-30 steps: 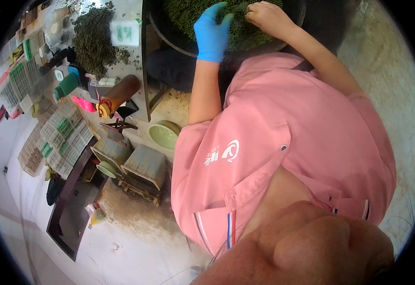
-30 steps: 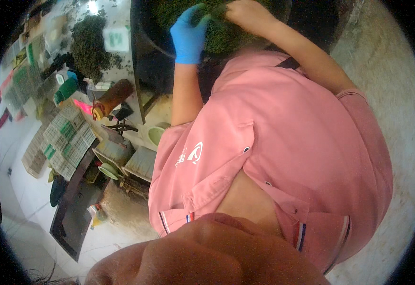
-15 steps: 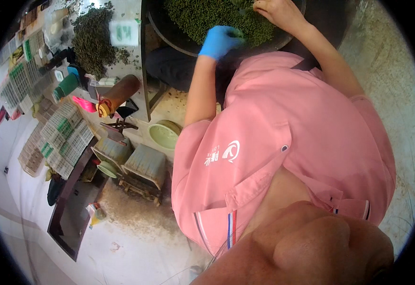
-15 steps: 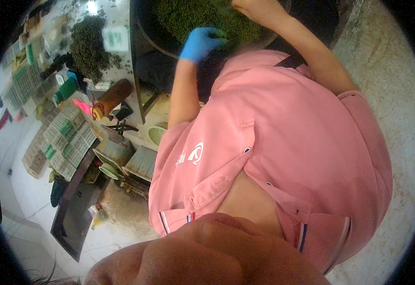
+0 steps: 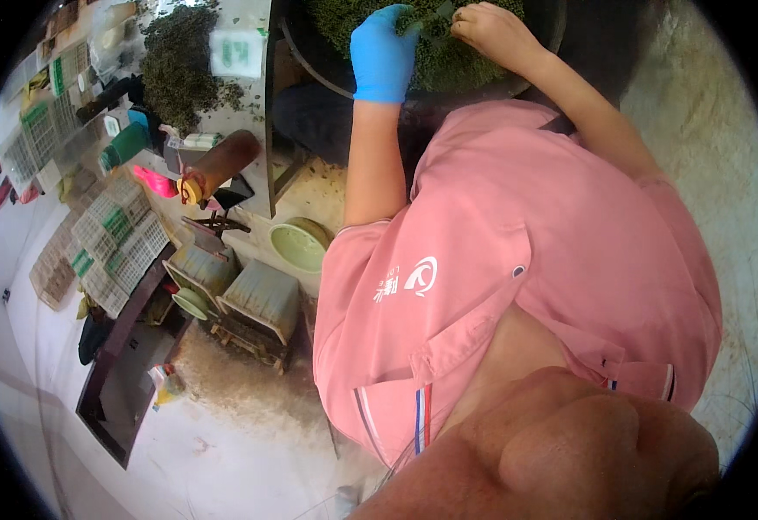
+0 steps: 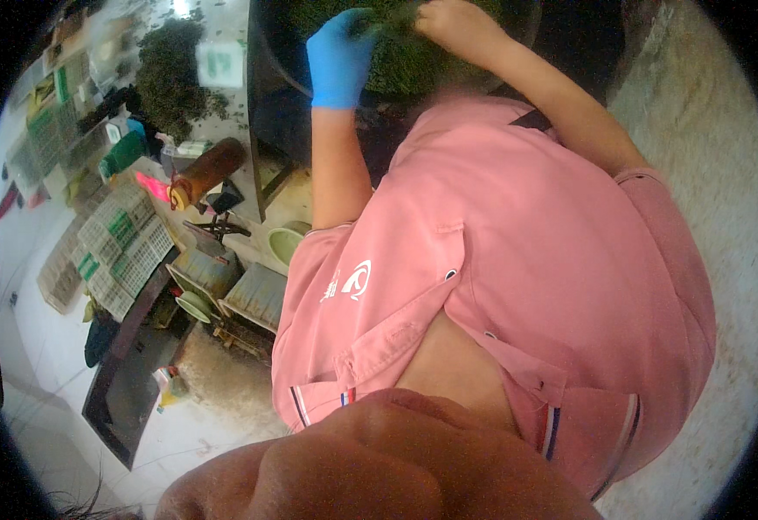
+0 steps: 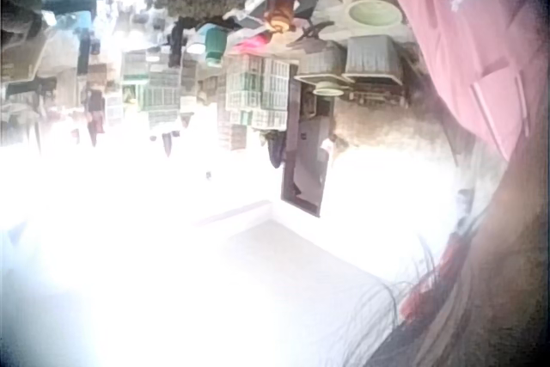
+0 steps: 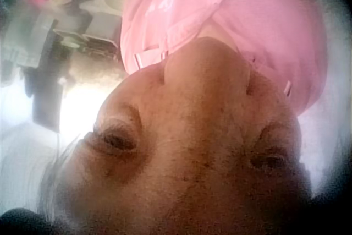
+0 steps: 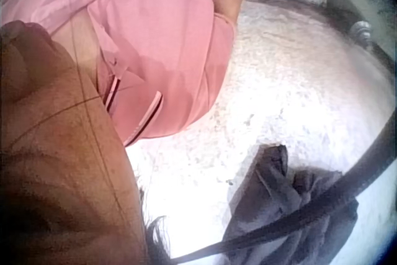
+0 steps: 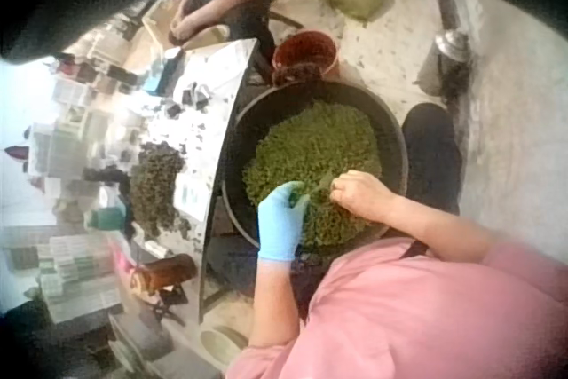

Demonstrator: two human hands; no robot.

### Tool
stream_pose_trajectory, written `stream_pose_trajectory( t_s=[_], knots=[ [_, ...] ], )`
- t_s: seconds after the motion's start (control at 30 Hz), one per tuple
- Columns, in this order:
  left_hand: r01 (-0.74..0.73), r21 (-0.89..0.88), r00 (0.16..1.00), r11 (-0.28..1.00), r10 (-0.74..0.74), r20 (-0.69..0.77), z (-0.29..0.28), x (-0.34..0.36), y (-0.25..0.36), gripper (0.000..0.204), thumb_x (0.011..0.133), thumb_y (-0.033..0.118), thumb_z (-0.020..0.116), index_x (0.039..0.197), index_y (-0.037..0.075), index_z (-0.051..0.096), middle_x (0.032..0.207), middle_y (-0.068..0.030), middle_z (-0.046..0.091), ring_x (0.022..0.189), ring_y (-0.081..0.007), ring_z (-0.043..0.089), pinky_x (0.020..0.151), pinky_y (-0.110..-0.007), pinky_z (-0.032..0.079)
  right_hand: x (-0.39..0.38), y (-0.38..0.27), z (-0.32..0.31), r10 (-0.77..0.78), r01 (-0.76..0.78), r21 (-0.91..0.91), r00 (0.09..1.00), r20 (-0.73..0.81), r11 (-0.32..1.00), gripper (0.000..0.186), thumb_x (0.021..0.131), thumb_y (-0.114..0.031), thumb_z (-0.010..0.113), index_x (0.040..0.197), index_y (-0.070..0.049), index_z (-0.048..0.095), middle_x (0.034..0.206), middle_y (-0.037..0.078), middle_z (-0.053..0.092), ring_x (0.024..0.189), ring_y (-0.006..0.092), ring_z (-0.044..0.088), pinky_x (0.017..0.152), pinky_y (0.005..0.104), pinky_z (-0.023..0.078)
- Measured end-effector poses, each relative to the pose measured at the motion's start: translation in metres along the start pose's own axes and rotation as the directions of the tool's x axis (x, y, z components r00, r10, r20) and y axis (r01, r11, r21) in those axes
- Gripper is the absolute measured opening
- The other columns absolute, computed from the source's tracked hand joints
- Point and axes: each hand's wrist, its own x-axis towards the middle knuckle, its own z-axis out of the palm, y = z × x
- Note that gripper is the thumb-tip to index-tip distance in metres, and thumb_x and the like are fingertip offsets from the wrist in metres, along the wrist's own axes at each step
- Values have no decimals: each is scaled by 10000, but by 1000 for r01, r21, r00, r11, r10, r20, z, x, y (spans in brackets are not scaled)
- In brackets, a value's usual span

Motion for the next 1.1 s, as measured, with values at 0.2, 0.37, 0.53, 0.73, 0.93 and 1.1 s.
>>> stream_pose_trajectory(
  t_s=[0.2,0.37,0.53,0.73,0.93,1.1],
  knots=[
    [-64,584,962,809,-106,252,38,27,-42,342,718,417,801,872,116,750,886,-145,723,837,-355,697,718,-449,566,2,-7,13,-64,71,-45,988,137,996,91,834,-96,591,895,-52,642,916,83,607,914,268,607,813,381,497],
    [27,69,908,997,-54,415,-27,35,-35,280,873,278,721,1068,79,753,958,-155,736,811,-246,714,753,-385,564,15,-31,-32,32,-23,121,997,-67,992,332,825,-93,660,1156,-87,635,1056,92,642,984,286,614,856,393,506],
    [19,-318,996,948,-45,-74,-123,90,-21,355,892,239,721,1128,-23,690,954,-131,745,855,-220,715,782,-336,567,34,-42,-68,76,-32,150,952,-298,988,492,849,-118,727,1319,-123,583,1219,82,643,1085,277,623,909,374,522],
    [-366,-756,852,543,-131,-506,-149,169,-39,342,998,216,591,1227,-40,591,1005,-137,678,857,-249,689,763,-366,576,37,-45,-56,53,-21,154,978,-203,988,466,840,-87,699,1290,-106,581,1208,111,628,1048,314,627,897,396,519],
    [-189,52,962,981,195,-191,-90,68,-72,737,790,257,811,1425,58,492,1376,-205,563,1197,-349,591,1003,-431,476,30,-39,-50,133,-114,200,988,-83,973,503,843,-62,695,1323,-154,577,1333,125,555,1033,294,640,870,393,535],
    [450,409,843,794,-226,-489,-102,29,-140,827,864,459,694,1522,117,328,1475,-236,433,1389,-425,379,1136,-591,265,27,-33,-49,198,-187,188,979,-42,964,536,853,-68,699,1356,-194,563,1423,112,493,998,255,662,841,378,557]
  ],
)
